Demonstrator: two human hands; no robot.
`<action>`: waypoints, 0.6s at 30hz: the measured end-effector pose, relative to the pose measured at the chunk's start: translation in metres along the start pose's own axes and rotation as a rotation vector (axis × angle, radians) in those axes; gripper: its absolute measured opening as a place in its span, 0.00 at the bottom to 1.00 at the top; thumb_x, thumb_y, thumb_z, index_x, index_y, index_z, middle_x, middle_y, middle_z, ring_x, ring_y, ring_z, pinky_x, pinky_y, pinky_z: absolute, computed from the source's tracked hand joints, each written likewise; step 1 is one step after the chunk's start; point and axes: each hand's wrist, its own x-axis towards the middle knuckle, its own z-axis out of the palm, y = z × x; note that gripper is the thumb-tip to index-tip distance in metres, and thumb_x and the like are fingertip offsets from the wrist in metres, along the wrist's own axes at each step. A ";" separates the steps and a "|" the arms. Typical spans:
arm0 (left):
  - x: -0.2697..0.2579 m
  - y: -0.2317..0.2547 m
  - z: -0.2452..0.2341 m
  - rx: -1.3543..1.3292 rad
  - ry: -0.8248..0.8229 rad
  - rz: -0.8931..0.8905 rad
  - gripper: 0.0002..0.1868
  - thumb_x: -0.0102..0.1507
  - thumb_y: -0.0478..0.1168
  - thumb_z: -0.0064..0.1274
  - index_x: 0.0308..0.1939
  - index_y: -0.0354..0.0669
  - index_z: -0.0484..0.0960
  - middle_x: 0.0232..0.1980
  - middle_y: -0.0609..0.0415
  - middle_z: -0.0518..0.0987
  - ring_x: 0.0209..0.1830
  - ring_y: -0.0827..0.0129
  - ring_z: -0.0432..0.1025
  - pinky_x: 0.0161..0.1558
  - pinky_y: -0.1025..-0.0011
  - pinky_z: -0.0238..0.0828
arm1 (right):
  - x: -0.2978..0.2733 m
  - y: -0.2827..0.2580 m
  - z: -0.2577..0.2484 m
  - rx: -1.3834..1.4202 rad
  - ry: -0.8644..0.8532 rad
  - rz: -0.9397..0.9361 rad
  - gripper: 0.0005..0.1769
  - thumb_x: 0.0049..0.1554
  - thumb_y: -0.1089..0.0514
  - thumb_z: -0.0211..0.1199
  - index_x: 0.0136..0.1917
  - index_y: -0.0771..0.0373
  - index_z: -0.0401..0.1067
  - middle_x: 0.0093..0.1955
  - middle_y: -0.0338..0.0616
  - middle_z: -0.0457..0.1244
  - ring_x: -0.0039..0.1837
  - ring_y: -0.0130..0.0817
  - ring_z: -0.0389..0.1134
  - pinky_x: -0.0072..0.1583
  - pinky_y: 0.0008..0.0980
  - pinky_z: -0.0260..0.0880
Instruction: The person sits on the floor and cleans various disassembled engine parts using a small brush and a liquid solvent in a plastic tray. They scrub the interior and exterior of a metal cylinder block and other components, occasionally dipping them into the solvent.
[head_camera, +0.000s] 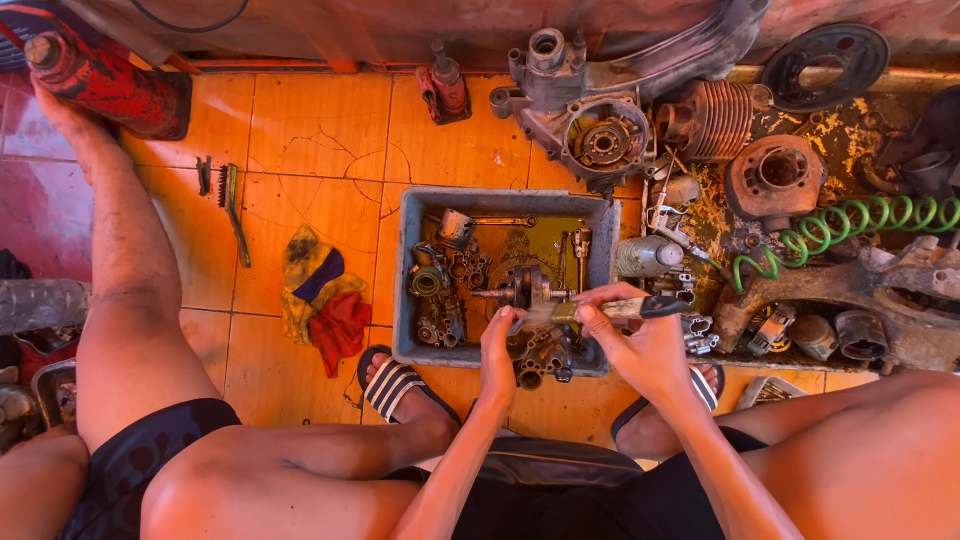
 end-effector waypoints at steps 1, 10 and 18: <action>-0.009 0.014 0.006 0.000 -0.002 -0.003 0.31 0.74 0.63 0.37 0.60 0.38 0.74 0.81 0.24 0.45 0.81 0.21 0.25 0.77 0.20 0.21 | -0.001 -0.001 -0.001 -0.001 0.002 0.003 0.07 0.58 0.61 0.71 0.42 0.66 0.78 0.44 0.56 0.73 0.40 0.38 0.77 0.47 0.39 0.81; -0.004 0.014 0.005 -0.012 0.010 0.010 0.27 0.73 0.62 0.41 0.56 0.42 0.74 0.78 0.26 0.53 0.82 0.22 0.31 0.76 0.20 0.26 | -0.005 -0.012 0.004 -0.231 -0.034 -0.079 0.05 0.58 0.60 0.71 0.41 0.63 0.79 0.45 0.56 0.74 0.55 0.56 0.76 0.60 0.59 0.74; -0.018 0.048 0.014 -0.111 0.101 -0.060 0.23 0.73 0.55 0.47 0.65 0.47 0.75 0.81 0.28 0.50 0.84 0.28 0.32 0.78 0.25 0.25 | -0.017 0.021 0.015 -0.219 0.076 -0.146 0.05 0.54 0.60 0.75 0.37 0.57 0.80 0.43 0.50 0.75 0.53 0.45 0.77 0.60 0.45 0.73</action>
